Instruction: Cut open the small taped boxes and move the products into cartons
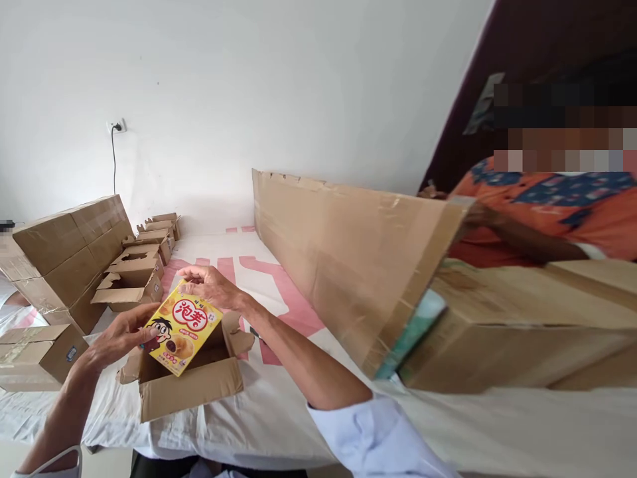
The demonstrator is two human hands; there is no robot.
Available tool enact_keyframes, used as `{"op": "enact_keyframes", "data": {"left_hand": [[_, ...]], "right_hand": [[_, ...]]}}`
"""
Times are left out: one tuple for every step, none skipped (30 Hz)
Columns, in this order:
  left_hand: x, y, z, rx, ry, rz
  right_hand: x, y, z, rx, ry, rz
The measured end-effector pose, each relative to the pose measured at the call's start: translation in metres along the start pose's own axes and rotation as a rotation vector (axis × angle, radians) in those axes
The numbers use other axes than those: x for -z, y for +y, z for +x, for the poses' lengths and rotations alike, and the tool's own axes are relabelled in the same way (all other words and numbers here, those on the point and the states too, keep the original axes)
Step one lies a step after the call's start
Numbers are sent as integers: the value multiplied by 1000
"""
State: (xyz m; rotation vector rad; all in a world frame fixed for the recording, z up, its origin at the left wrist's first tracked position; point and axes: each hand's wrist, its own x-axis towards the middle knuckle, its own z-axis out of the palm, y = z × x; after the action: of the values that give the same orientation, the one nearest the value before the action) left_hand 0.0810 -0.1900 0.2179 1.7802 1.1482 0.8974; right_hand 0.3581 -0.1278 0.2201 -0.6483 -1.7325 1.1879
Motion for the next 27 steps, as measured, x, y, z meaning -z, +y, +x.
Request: {"op": "enact_keyframes", "data": {"left_hand": [[-4, -1, 0, 24, -42, -62], [-8, -4, 1, 44, -60, -118], [-11, -8, 1, 59, -46, -167], [-14, -13, 1, 63, 13, -209], [-17, -18, 2, 64, 90, -246], [-18, -23, 2, 63, 164, -282], [-20, -28, 3, 60, 226, -318], [-22, -32, 4, 55, 270, -353], [-23, -35, 4, 45, 299, -388], [-25, -37, 5, 32, 317, -421], [-27, -39, 6, 20, 326, -453], [-29, -40, 7, 12, 330, -485], [-32, -42, 8, 7, 334, -518], [-34, -43, 8, 7, 337, -549], [-36, -45, 8, 11, 333, -578], [-37, -47, 8, 17, 323, -603], [-38, -50, 7, 20, 310, -627], [-38, -52, 7, 18, 295, -646], [-38, -55, 6, 12, 278, -661], [-37, -58, 6, 3, 264, -669], [-36, -61, 6, -6, 256, -673], [-35, -64, 6, -13, 251, -673], [-34, -66, 6, -17, 246, -673], [-33, -68, 7, -19, 241, -672], [-33, -70, 8, -21, 237, -672], [-32, -72, 8, -23, 235, -671], [-32, -73, 9, -25, 233, -668]], "right_hand": [[-2, 1, 3, 5, 33, -1], [-4, 4, 4, 14, 93, -11], [-5, 8, 4, 25, 173, -26], [-5, 13, 2, 33, 261, -42], [-6, 20, -1, 30, 341, -53], [-7, 27, -5, 10, 395, -56], [-9, 35, -10, -25, 418, -51], [-11, 42, -15, -70, 402, -39], [-15, 49, -19, -107, 361, -24], [-19, 54, -23, -128, 304, -5], [-25, 58, -26, -129, 245, 15], [-30, 61, -28, -112, 198, 33], [-35, 63, -29, -89, 165, 47], [-40, 64, -29, -68, 150, 57], [-44, 65, -29, -59, 146, 63], [-47, 66, -28, -57, 150, 63], [-49, 67, -28, -56, 157, 61], [-50, 69, -27, -53, 164, 60], [-50, 70, -27, -44, 171, 60], [-50, 73, -27, -29, 177, 60], [-50, 75, -28, -13, 183, 61], [-50, 77, -28, -1, 187, 63], [-50, 78, -29, 6, 189, 64], [-50, 80, -30, 7, 189, 65], [-50, 81, -31, 5, 189, 65], [-50, 82, -31, 1, 189, 65], [-50, 82, -32, -1, 191, 67]]}}
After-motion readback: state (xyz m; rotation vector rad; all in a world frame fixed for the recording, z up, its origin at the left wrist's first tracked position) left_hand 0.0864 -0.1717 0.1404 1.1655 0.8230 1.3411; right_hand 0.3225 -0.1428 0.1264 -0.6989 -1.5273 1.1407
